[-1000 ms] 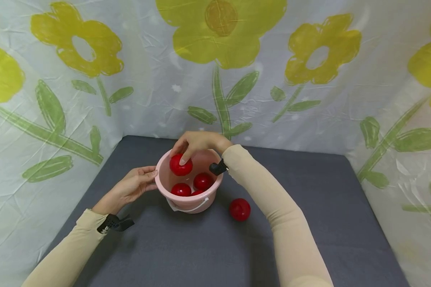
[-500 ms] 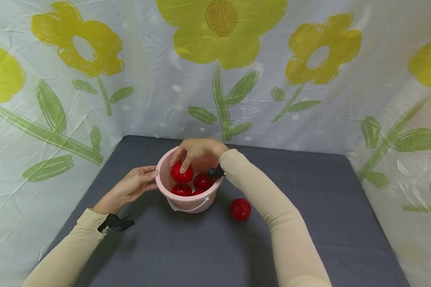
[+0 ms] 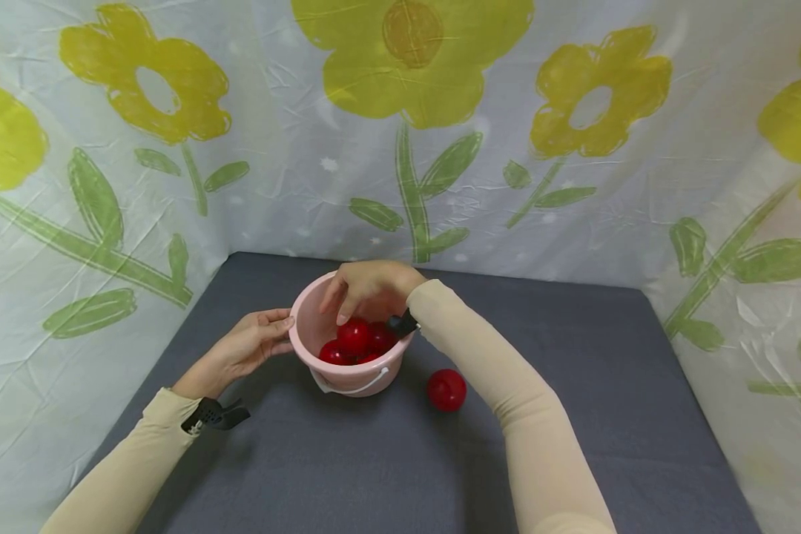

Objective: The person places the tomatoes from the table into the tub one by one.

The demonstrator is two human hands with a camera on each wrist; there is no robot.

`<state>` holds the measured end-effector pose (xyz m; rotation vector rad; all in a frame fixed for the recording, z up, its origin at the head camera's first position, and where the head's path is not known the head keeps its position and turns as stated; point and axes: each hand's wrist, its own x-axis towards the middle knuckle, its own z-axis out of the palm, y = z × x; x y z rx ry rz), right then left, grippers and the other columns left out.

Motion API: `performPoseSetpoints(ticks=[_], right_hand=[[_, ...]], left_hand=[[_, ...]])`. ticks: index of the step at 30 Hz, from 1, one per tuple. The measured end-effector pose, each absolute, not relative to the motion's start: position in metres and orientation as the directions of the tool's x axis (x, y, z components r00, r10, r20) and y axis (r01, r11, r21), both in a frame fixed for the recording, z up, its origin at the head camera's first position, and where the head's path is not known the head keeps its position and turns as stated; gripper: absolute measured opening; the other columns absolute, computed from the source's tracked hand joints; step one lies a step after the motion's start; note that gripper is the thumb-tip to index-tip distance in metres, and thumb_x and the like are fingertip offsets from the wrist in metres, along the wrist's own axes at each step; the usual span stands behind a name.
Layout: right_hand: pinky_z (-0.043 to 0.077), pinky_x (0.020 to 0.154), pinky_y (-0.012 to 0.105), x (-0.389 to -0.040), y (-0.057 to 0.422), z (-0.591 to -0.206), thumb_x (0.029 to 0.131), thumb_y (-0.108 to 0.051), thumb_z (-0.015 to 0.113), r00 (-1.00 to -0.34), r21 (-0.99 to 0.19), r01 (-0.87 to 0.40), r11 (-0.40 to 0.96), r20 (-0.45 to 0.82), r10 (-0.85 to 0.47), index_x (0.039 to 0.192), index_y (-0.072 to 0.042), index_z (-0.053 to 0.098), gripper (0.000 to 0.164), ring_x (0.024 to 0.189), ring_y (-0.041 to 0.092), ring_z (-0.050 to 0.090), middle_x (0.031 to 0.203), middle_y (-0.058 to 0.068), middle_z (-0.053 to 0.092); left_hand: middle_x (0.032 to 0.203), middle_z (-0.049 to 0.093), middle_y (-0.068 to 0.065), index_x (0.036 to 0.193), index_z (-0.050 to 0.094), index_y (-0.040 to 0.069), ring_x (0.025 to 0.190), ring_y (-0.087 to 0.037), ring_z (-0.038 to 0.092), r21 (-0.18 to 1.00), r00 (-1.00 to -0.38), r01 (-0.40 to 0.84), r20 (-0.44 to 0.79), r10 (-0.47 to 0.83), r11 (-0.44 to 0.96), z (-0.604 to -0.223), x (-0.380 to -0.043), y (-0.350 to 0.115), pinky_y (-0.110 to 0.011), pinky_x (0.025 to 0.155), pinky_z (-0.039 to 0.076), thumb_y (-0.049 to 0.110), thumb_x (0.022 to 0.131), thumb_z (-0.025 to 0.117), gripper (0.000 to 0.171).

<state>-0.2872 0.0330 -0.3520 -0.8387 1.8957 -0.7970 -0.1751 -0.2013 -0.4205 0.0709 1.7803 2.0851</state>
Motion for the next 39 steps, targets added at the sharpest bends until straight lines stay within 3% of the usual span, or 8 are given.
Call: performPoseSetpoints(ticks=[5, 10, 19, 26, 33, 39], right_hand=[[0.057, 0.097, 0.045, -0.288, 0.033, -0.351, 0.086, -0.011, 0.075, -0.378, -0.779, -0.318, 0.541, -0.419, -0.826, 0.129, -0.018, 0.067, 0.045, 0.123, 0.029, 0.057, 0.129, 0.009, 0.067], [0.058, 0.095, 0.037, -0.288, 0.035, -0.349, 0.086, -0.013, 0.076, -0.371, -0.763, -0.372, 0.528, -0.399, -0.838, 0.13, -0.018, 0.066, 0.045, 0.123, 0.029, 0.058, 0.129, 0.007, 0.068], [0.056, 0.1, 0.034, -0.294, 0.057, -0.328, 0.088, -0.009, 0.073, -0.337, -0.764, -0.487, 0.423, -0.282, -0.898, 0.134, -0.004, 0.061, 0.047, 0.124, 0.039, 0.06, 0.136, 0.019, 0.062], [0.057, 0.097, 0.037, -0.29, 0.104, -0.299, 0.089, -0.004, 0.069, -0.446, -0.781, -0.431, 0.452, -0.251, -0.859, 0.133, -0.005, 0.062, 0.044, 0.125, 0.036, 0.06, 0.137, 0.016, 0.061], [0.057, 0.096, 0.036, -0.282, 0.167, -0.281, 0.086, -0.017, 0.077, -0.575, -0.74, -0.411, 0.532, -0.242, -0.782, 0.135, -0.009, 0.061, 0.052, 0.127, 0.03, 0.059, 0.141, 0.012, 0.059], [0.058, 0.093, 0.032, -0.27, 0.22, -0.283, 0.085, -0.016, 0.077, -0.673, -0.738, -0.357, 0.572, -0.222, -0.706, 0.136, -0.009, 0.06, 0.054, 0.129, 0.033, 0.058, 0.142, 0.014, 0.058]], left_hand=[[0.112, 0.062, -0.001, 0.144, 0.03, -0.016, 0.095, -0.008, 0.067, 0.96, -0.922, -0.26, -0.215, 0.322, -0.102, -0.42, -0.174, -0.201, -0.021, 0.079, 0.061, 0.01, 0.103, 0.051, 0.053], [0.112, 0.062, -0.001, 0.144, 0.03, -0.016, 0.095, -0.008, 0.067, 0.96, -0.921, -0.262, -0.219, 0.321, -0.097, -0.42, -0.174, -0.201, -0.021, 0.079, 0.061, 0.011, 0.102, 0.051, 0.053], [0.114, 0.062, -0.002, 0.145, 0.03, -0.015, 0.095, -0.008, 0.067, 0.959, -0.92, -0.266, -0.223, 0.322, -0.096, -0.422, -0.174, -0.2, -0.022, 0.079, 0.061, 0.011, 0.102, 0.052, 0.054], [0.114, 0.062, -0.003, 0.144, 0.032, -0.014, 0.092, -0.008, 0.068, 0.96, -0.924, -0.26, -0.217, 0.314, -0.101, -0.423, -0.174, -0.2, -0.023, 0.078, 0.061, 0.011, 0.102, 0.053, 0.053], [0.107, 0.066, 0.004, 0.145, 0.028, -0.016, 0.09, -0.005, 0.068, 0.96, -0.922, -0.26, -0.214, 0.322, -0.107, -0.423, -0.174, -0.201, -0.02, 0.078, 0.061, 0.01, 0.103, 0.051, 0.055], [0.108, 0.065, 0.001, 0.145, 0.029, -0.016, 0.092, -0.007, 0.068, 0.957, -0.921, -0.265, -0.216, 0.325, -0.115, -0.422, -0.175, -0.201, -0.021, 0.078, 0.061, 0.01, 0.103, 0.051, 0.054]])
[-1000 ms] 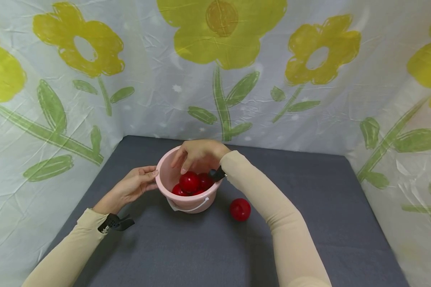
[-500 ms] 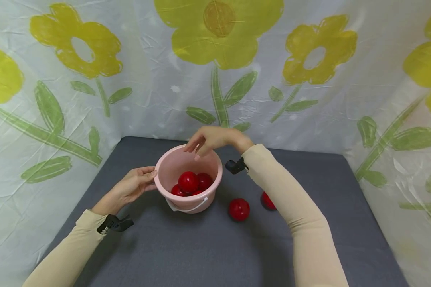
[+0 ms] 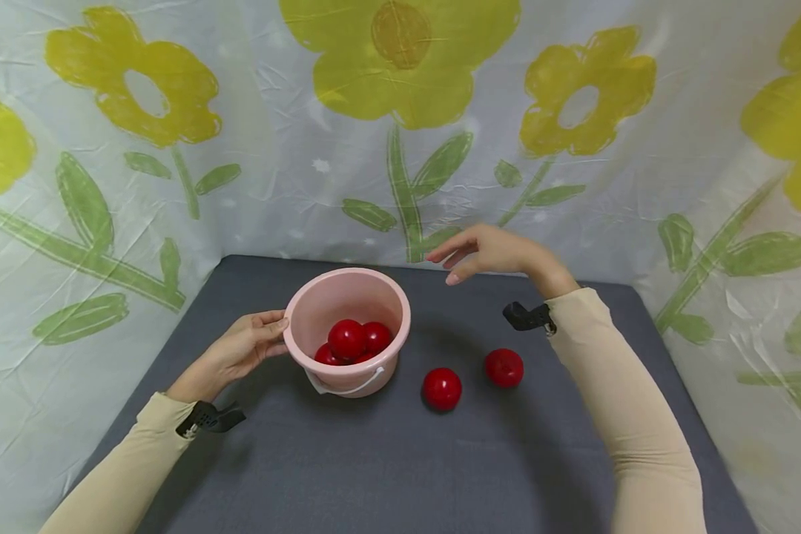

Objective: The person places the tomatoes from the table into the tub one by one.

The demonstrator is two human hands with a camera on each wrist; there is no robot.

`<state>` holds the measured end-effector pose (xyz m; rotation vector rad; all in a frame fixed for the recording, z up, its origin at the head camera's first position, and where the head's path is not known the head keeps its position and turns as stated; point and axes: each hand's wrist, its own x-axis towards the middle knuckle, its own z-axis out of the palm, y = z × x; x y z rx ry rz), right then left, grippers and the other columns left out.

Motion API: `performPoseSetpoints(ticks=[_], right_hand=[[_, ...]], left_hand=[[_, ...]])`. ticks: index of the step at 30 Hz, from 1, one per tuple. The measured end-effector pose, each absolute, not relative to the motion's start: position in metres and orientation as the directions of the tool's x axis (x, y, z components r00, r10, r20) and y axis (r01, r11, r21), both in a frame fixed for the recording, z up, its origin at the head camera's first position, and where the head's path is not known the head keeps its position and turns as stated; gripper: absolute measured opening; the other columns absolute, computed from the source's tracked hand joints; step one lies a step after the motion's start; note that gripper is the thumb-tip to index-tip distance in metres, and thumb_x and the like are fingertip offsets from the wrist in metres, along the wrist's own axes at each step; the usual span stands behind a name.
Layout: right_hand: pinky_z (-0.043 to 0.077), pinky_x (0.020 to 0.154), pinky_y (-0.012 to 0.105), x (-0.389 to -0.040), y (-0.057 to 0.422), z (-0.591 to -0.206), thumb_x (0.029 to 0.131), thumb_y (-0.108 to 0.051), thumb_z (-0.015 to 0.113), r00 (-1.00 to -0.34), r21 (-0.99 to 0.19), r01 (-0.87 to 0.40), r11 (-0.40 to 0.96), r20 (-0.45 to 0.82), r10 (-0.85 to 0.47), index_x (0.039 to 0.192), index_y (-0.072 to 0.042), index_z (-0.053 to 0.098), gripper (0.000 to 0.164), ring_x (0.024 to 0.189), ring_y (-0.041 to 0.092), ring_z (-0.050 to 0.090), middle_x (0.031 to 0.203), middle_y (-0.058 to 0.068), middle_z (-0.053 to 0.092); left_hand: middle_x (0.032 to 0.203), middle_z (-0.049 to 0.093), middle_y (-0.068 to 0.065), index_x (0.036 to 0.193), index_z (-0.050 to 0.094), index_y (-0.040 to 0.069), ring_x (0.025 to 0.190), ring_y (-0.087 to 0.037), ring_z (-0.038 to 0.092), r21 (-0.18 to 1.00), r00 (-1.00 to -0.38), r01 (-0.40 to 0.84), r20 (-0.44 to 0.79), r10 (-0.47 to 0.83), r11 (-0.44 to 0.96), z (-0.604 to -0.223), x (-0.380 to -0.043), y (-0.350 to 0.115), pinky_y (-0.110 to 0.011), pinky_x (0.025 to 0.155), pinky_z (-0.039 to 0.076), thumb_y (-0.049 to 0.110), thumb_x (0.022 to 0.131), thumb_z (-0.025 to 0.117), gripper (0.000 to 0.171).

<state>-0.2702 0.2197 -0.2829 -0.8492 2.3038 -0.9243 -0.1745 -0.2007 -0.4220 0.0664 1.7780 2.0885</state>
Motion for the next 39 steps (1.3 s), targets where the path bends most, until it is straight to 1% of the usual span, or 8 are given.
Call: performPoseSetpoints(ticks=[4, 7, 15, 22, 25, 30, 34, 39], right_hand=[[0.057, 0.091, 0.025, -0.261, 0.249, -0.295, 0.085, -0.02, 0.078, -0.728, -0.72, -0.324, 0.614, -0.225, -0.648, 0.136, -0.012, 0.061, 0.054, 0.129, 0.032, 0.057, 0.143, 0.013, 0.057], [0.056, 0.091, 0.025, -0.253, 0.269, -0.31, 0.085, -0.025, 0.078, -0.756, -0.706, -0.307, 0.638, -0.227, -0.614, 0.136, -0.014, 0.06, 0.055, 0.129, 0.033, 0.057, 0.143, 0.014, 0.057], [0.054, 0.099, 0.046, -0.233, 0.306, -0.367, 0.086, -0.029, 0.076, -0.774, -0.715, -0.231, 0.66, -0.276, -0.569, 0.139, -0.017, 0.058, 0.057, 0.132, 0.039, 0.053, 0.146, 0.017, 0.053], [0.051, 0.102, 0.052, -0.223, 0.323, -0.416, 0.087, -0.027, 0.076, -0.78, -0.744, -0.187, 0.641, -0.285, -0.558, 0.139, -0.01, 0.057, 0.058, 0.132, 0.043, 0.051, 0.145, 0.019, 0.053], [0.048, 0.104, 0.057, -0.219, 0.327, -0.431, 0.087, -0.027, 0.076, -0.774, -0.757, -0.173, 0.63, -0.291, -0.563, 0.139, -0.006, 0.056, 0.06, 0.133, 0.045, 0.049, 0.146, 0.021, 0.052], [0.041, 0.109, 0.063, -0.213, 0.329, -0.447, 0.088, -0.026, 0.075, -0.763, -0.765, -0.173, 0.62, -0.293, -0.576, 0.139, -0.005, 0.056, 0.059, 0.137, 0.047, 0.044, 0.146, 0.021, 0.052], [0.042, 0.108, 0.059, -0.209, 0.33, -0.454, 0.087, -0.026, 0.075, -0.763, -0.763, -0.178, 0.621, -0.291, -0.577, 0.138, -0.007, 0.058, 0.057, 0.138, 0.046, 0.042, 0.144, 0.019, 0.055], [0.049, 0.102, 0.041, -0.206, 0.331, -0.459, 0.086, -0.027, 0.077, -0.767, -0.758, -0.18, 0.627, -0.29, -0.572, 0.137, -0.01, 0.06, 0.056, 0.135, 0.044, 0.046, 0.143, 0.018, 0.056]], left_hand=[[0.11, 0.064, 0.0, 0.145, 0.029, -0.016, 0.093, -0.008, 0.068, 0.957, -0.921, -0.264, -0.214, 0.326, -0.116, -0.421, -0.173, -0.201, -0.021, 0.078, 0.061, 0.01, 0.103, 0.051, 0.054], [0.111, 0.064, 0.0, 0.145, 0.03, -0.015, 0.093, -0.008, 0.068, 0.959, -0.92, -0.264, -0.217, 0.326, -0.108, -0.421, -0.173, -0.2, -0.021, 0.079, 0.061, 0.011, 0.102, 0.052, 0.055], [0.111, 0.064, 0.0, 0.144, 0.031, -0.015, 0.093, -0.008, 0.068, 0.961, -0.923, -0.253, -0.206, 0.325, -0.109, -0.423, -0.175, -0.199, -0.021, 0.078, 0.061, 0.013, 0.102, 0.054, 0.055], [0.109, 0.066, 0.0, 0.143, 0.032, -0.015, 0.092, -0.008, 0.068, 0.959, -0.925, -0.258, -0.209, 0.317, -0.12, -0.423, -0.174, -0.199, -0.022, 0.078, 0.061, 0.011, 0.102, 0.053, 0.054], [0.11, 0.066, 0.0, 0.144, 0.032, -0.015, 0.09, -0.006, 0.069, 0.957, -0.924, -0.266, -0.219, 0.313, -0.116, -0.423, -0.174, -0.199, -0.022, 0.077, 0.061, 0.01, 0.102, 0.052, 0.053], [0.11, 0.065, 0.0, 0.145, 0.031, -0.014, 0.087, -0.005, 0.068, 0.956, -0.923, -0.273, -0.229, 0.309, -0.107, -0.422, -0.175, -0.2, -0.021, 0.076, 0.061, 0.01, 0.103, 0.05, 0.052], [0.112, 0.064, -0.001, 0.145, 0.03, -0.014, 0.089, -0.005, 0.068, 0.956, -0.922, -0.272, -0.228, 0.314, -0.106, -0.422, -0.174, -0.2, -0.021, 0.077, 0.061, 0.01, 0.103, 0.05, 0.053], [0.112, 0.064, -0.001, 0.145, 0.03, -0.014, 0.091, -0.006, 0.068, 0.955, -0.921, -0.274, -0.227, 0.317, -0.113, -0.421, -0.174, -0.2, -0.021, 0.077, 0.061, 0.009, 0.103, 0.05, 0.053]])
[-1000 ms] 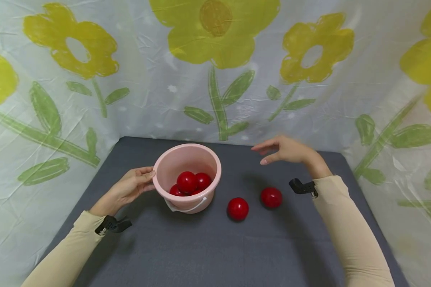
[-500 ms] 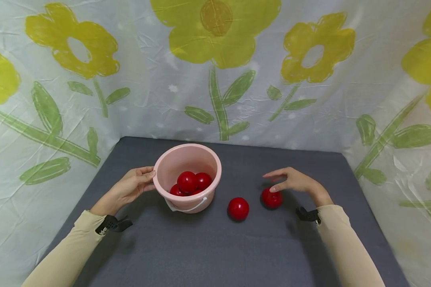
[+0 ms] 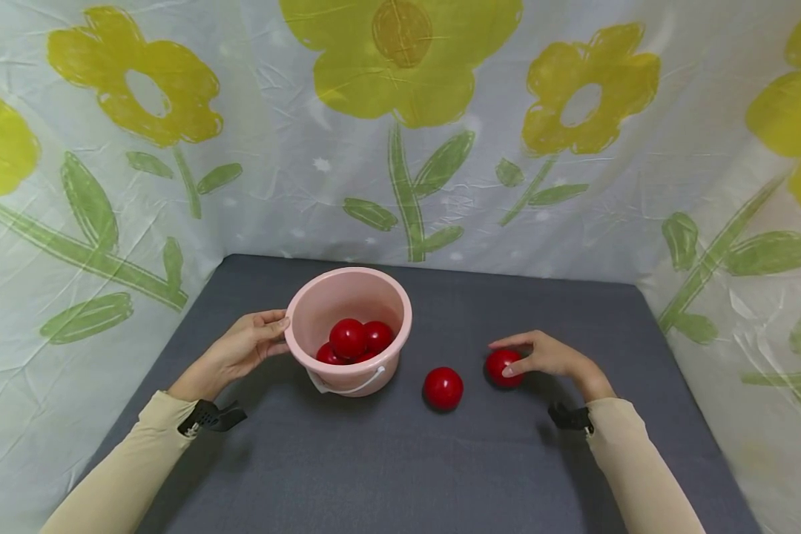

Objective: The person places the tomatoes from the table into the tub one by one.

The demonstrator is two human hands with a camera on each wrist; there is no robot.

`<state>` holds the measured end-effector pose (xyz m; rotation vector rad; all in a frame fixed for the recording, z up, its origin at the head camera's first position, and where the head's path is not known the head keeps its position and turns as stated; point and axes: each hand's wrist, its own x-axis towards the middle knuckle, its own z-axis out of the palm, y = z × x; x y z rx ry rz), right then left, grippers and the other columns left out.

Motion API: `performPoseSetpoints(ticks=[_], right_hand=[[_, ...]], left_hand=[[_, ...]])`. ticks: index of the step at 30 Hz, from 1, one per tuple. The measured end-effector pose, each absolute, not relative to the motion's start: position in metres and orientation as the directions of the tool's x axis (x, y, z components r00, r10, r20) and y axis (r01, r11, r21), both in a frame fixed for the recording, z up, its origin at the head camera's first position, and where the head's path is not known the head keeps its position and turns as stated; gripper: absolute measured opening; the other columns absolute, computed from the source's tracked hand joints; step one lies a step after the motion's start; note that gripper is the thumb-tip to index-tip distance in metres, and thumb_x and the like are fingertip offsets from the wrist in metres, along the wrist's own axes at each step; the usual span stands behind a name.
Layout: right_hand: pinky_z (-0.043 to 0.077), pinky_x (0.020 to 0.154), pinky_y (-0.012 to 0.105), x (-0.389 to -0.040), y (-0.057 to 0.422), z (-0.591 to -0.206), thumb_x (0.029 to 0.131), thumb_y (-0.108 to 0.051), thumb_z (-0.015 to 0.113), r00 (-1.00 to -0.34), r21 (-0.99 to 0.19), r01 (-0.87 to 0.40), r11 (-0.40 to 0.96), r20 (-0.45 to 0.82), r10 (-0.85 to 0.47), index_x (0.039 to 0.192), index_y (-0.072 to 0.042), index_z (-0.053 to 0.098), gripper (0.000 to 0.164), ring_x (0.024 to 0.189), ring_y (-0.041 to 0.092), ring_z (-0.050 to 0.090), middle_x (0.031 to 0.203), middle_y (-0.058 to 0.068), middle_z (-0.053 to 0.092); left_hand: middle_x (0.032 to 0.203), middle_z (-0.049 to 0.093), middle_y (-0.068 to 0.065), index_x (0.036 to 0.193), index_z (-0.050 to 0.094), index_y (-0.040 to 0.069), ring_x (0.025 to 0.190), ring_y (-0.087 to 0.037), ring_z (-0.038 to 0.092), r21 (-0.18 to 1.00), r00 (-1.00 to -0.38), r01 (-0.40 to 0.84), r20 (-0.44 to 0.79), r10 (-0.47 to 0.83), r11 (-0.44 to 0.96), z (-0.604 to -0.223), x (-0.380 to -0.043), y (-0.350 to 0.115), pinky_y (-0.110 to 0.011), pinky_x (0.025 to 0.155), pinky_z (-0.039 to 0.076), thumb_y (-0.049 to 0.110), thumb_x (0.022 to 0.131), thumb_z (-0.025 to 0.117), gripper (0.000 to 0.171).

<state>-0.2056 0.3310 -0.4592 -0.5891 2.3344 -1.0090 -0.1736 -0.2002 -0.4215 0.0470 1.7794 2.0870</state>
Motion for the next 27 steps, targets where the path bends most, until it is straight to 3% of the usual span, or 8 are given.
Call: performPoseSetpoints(ticks=[3, 7, 13, 20, 27], right_hand=[[0.05, 0.097, 0.031, -0.204, 0.332, -0.461, 0.086, -0.027, 0.077, -0.774, -0.763, -0.169, 0.623, -0.289, -0.564, 0.135, -0.01, 0.061, 0.055, 0.134, 0.043, 0.047, 0.142, 0.018, 0.057], [0.051, 0.095, 0.027, -0.203, 0.331, -0.462, 0.085, -0.027, 0.078, -0.785, -0.763, -0.155, 0.627, -0.29, -0.547, 0.134, -0.01, 0.062, 0.055, 0.132, 0.04, 0.05, 0.141, 0.018, 0.058], [0.05, 0.096, 0.032, -0.201, 0.331, -0.461, 0.085, -0.028, 0.078, -0.794, -0.755, -0.147, 0.639, -0.295, -0.532, 0.133, -0.01, 0.063, 0.053, 0.131, 0.038, 0.051, 0.138, 0.017, 0.06], [0.053, 0.09, 0.025, -0.203, 0.33, -0.455, 0.086, -0.027, 0.077, -0.792, -0.744, -0.155, 0.649, -0.299, -0.532, 0.133, -0.01, 0.063, 0.052, 0.126, 0.035, 0.055, 0.137, 0.017, 0.061], [0.054, 0.091, 0.029, -0.21, 0.329, -0.43, 0.085, -0.027, 0.078, -0.792, -0.75, -0.138, 0.647, -0.309, -0.526, 0.135, -0.009, 0.061, 0.056, 0.13, 0.038, 0.051, 0.139, 0.017, 0.059]], left_hand=[[0.111, 0.065, -0.001, 0.145, 0.03, -0.014, 0.091, -0.007, 0.069, 0.954, -0.922, -0.276, -0.227, 0.315, -0.12, -0.421, -0.173, -0.2, -0.021, 0.077, 0.061, 0.008, 0.103, 0.05, 0.052], [0.11, 0.065, -0.001, 0.145, 0.031, -0.014, 0.091, -0.008, 0.069, 0.953, -0.922, -0.279, -0.231, 0.311, -0.119, -0.42, -0.172, -0.2, -0.021, 0.077, 0.061, 0.008, 0.102, 0.051, 0.052], [0.113, 0.063, -0.002, 0.145, 0.03, -0.013, 0.092, -0.008, 0.069, 0.953, -0.921, -0.281, -0.235, 0.311, -0.113, -0.419, -0.172, -0.2, -0.021, 0.078, 0.061, 0.009, 0.102, 0.051, 0.053], [0.113, 0.063, -0.002, 0.145, 0.03, -0.014, 0.092, -0.008, 0.069, 0.953, -0.92, -0.281, -0.235, 0.313, -0.112, -0.419, -0.171, -0.2, -0.022, 0.078, 0.061, 0.01, 0.102, 0.051, 0.053], [0.109, 0.064, -0.001, 0.144, 0.031, -0.014, 0.09, -0.008, 0.069, 0.95, -0.918, -0.289, -0.24, 0.315, -0.12, -0.416, -0.17, -0.2, -0.021, 0.077, 0.061, 0.009, 0.102, 0.051, 0.052]])
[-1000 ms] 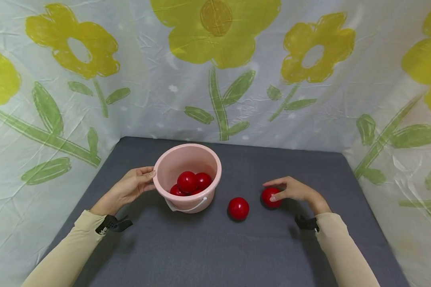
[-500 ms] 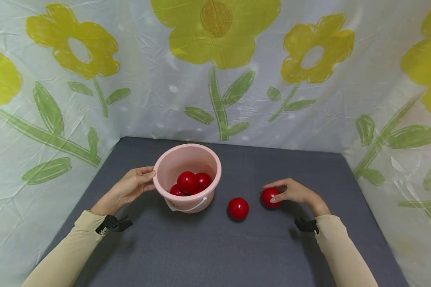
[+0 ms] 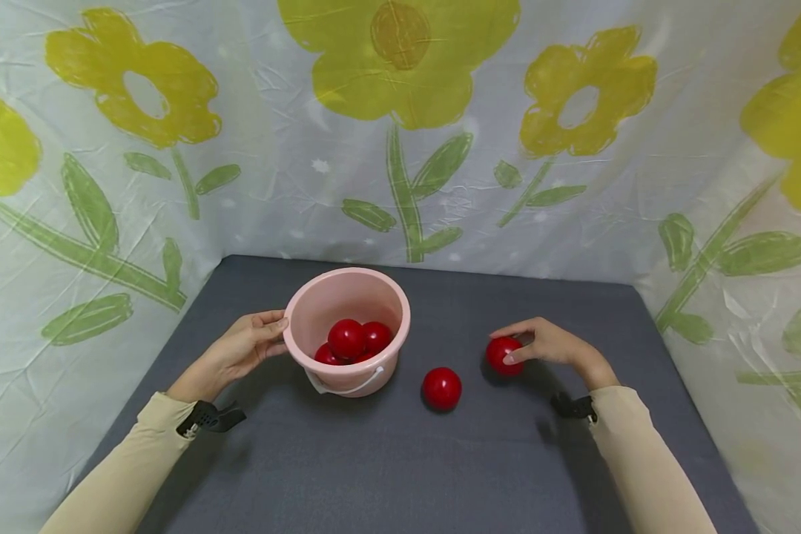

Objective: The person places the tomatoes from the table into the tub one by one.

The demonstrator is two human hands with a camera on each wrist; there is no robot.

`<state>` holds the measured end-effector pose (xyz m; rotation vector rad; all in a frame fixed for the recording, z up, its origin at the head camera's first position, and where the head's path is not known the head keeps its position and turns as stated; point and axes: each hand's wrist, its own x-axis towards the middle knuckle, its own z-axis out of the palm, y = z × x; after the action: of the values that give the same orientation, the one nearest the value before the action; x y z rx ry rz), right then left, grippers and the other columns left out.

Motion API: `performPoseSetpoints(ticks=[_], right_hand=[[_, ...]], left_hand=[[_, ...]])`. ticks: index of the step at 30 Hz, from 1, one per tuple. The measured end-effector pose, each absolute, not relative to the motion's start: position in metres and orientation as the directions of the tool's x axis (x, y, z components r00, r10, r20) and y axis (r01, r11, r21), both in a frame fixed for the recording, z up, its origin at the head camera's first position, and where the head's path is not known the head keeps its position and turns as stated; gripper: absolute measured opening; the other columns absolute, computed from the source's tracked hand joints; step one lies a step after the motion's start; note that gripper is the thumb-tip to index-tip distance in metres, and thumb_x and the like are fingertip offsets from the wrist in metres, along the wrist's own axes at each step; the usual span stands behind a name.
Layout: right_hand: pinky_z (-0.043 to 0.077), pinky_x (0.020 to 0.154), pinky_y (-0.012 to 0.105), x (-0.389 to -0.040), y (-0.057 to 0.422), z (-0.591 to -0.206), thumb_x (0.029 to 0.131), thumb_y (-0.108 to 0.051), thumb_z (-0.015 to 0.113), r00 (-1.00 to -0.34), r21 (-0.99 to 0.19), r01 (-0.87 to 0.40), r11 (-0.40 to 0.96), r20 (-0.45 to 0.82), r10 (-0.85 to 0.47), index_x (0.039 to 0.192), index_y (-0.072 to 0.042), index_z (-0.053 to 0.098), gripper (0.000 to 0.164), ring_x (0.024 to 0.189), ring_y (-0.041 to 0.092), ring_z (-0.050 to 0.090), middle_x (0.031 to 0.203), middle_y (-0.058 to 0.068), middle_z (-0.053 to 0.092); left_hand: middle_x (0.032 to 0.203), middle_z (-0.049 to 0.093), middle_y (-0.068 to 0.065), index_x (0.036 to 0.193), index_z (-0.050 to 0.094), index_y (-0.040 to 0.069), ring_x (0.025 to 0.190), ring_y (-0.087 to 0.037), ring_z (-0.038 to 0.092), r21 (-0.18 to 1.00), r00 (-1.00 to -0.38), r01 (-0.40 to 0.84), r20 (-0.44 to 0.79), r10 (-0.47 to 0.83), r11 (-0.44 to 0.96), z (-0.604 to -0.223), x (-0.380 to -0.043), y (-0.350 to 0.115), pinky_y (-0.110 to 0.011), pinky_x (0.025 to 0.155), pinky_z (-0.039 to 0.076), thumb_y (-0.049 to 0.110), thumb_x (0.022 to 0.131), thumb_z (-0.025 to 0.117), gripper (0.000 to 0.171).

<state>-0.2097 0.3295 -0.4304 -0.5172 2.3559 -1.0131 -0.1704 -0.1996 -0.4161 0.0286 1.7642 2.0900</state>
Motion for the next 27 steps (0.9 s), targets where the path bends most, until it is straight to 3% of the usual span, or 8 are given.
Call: performPoseSetpoints(ticks=[14, 21, 27], right_hand=[[0.056, 0.089, 0.035, -0.232, 0.322, -0.339, 0.087, -0.032, 0.076, -0.819, -0.692, -0.174, 0.7, -0.294, -0.494, 0.138, -0.019, 0.059, 0.055, 0.125, 0.032, 0.052, 0.141, 0.013, 0.057], [0.056, 0.088, 0.031, -0.243, 0.305, -0.324, 0.086, -0.036, 0.076, -0.81, -0.664, -0.211, 0.718, -0.293, -0.508, 0.138, -0.021, 0.059, 0.057, 0.127, 0.031, 0.054, 0.143, 0.012, 0.057], [0.057, 0.088, 0.031, -0.257, 0.281, -0.308, 0.089, -0.027, 0.075, -0.78, -0.691, -0.252, 0.677, -0.269, -0.565, 0.137, -0.017, 0.06, 0.052, 0.127, 0.031, 0.054, 0.141, 0.012, 0.058]], left_hand=[[0.108, 0.065, -0.002, 0.143, 0.031, -0.015, 0.089, -0.008, 0.069, 0.948, -0.916, -0.289, -0.233, 0.327, -0.133, -0.415, -0.17, -0.2, -0.021, 0.077, 0.061, 0.009, 0.102, 0.052, 0.053], [0.107, 0.064, -0.001, 0.143, 0.031, -0.014, 0.089, -0.008, 0.068, 0.946, -0.914, -0.294, -0.238, 0.33, -0.133, -0.413, -0.17, -0.199, -0.021, 0.077, 0.061, 0.009, 0.102, 0.053, 0.052], [0.107, 0.064, -0.001, 0.144, 0.031, -0.014, 0.089, -0.008, 0.068, 0.948, -0.914, -0.295, -0.244, 0.325, -0.117, -0.411, -0.17, -0.2, -0.021, 0.077, 0.061, 0.009, 0.102, 0.052, 0.052]])
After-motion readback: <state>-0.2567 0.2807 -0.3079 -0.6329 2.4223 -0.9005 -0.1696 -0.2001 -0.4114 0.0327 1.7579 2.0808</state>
